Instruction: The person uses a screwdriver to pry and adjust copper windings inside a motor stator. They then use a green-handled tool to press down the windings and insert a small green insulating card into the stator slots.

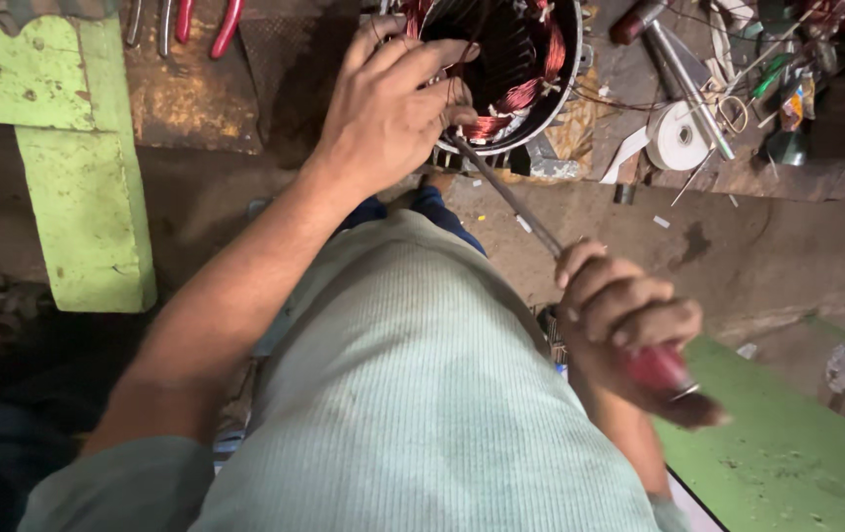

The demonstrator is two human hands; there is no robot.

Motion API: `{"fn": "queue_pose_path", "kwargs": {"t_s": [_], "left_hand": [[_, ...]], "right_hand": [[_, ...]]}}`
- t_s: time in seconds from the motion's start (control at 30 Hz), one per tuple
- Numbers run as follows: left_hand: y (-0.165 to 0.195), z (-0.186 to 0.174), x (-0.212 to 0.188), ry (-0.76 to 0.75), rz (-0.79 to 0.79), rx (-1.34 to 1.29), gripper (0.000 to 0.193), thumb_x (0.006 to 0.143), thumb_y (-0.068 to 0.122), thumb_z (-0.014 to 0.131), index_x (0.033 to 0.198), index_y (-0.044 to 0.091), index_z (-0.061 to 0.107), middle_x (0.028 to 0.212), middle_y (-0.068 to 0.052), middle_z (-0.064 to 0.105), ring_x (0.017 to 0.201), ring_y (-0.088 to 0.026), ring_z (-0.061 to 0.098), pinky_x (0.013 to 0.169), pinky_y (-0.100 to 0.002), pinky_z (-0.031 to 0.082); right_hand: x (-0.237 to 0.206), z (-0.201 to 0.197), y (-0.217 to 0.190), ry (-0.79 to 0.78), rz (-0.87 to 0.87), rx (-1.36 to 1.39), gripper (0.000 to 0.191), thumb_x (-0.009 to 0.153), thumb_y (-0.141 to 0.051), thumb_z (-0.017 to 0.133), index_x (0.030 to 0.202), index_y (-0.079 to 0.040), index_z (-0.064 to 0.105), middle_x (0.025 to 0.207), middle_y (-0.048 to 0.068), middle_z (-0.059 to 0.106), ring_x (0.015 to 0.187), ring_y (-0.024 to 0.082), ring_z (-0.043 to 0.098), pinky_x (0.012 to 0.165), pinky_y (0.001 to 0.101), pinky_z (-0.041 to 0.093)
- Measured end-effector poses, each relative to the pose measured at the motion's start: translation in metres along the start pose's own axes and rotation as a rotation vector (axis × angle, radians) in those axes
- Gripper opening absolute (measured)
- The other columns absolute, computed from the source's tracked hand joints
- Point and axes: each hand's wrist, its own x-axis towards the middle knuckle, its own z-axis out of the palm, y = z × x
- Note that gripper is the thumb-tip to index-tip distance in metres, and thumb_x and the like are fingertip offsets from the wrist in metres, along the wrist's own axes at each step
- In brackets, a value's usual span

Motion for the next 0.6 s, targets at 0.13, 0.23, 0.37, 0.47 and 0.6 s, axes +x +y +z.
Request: {"fn": "queue_pose_path", "kwargs": {"t_s": [0.13,0.23,0.37,0.47,0.6], "left_hand": [[0.001,0.0,0.0,-0.005,-0.005,0.015,0.009,0.097,0.02,0.074,0.103,0.015,0.08,0.142,0.001,0.068,0.121,-0.02,0.061,0.121,-0.044,0.035],[0.001,0.0,0.003,0.015,-0.002,-0.015,0.014,0.1,0.028,0.077,0.103,0.015,0.079,0.138,0.001,0.069,0.118,-0.021,0.061,0.118,-0.045,0.035],[0.001,-0.002,0.005,0.011,0.013,0.006,0.014,0.1,0.03,0.077,0.101,0.016,0.079,0.135,0.001,0.069,0.121,-0.022,0.061,0.117,-0.045,0.035],[0.002,-0.002,0.003,0.005,0.013,-0.002,0.011,0.098,0.025,0.076,0.103,0.016,0.079,0.137,0.001,0.069,0.122,-0.022,0.061,0.117,-0.046,0.035],[0.003,-0.001,0.001,-0.001,0.01,0.024,0.012,0.095,0.018,0.074,0.107,0.016,0.079,0.14,0.0,0.068,0.124,-0.021,0.061,0.12,-0.046,0.035]], "right_hand": [[-0.036,-0.009,0.012,-0.105,-0.094,-0.098,0.069,0.091,-0.08,0.04,0.086,-0.013,0.051,0.064,0.005,0.052,0.066,0.025,0.06,0.085,0.0554,0.049],[-0.04,-0.008,0.016,-0.181,-0.164,-0.129,0.068,0.093,-0.078,0.038,0.088,-0.011,0.05,0.066,0.008,0.056,0.066,0.027,0.064,0.09,0.0584,0.05],[-0.015,0.001,-0.001,-0.132,-0.027,-0.114,0.077,0.089,-0.084,0.034,0.086,-0.01,0.055,0.065,0.006,0.056,0.062,0.026,0.061,0.086,0.0555,0.052],[0.016,0.005,-0.015,-0.044,0.099,-0.019,0.086,0.084,-0.091,0.031,0.085,-0.01,0.059,0.06,0.007,0.055,0.054,0.023,0.058,0.074,0.0514,0.054],[0.04,-0.004,-0.019,-0.053,0.214,-0.056,0.09,0.082,-0.093,0.027,0.09,-0.009,0.057,0.063,0.008,0.054,0.053,0.023,0.056,0.069,0.0454,0.05]]}}
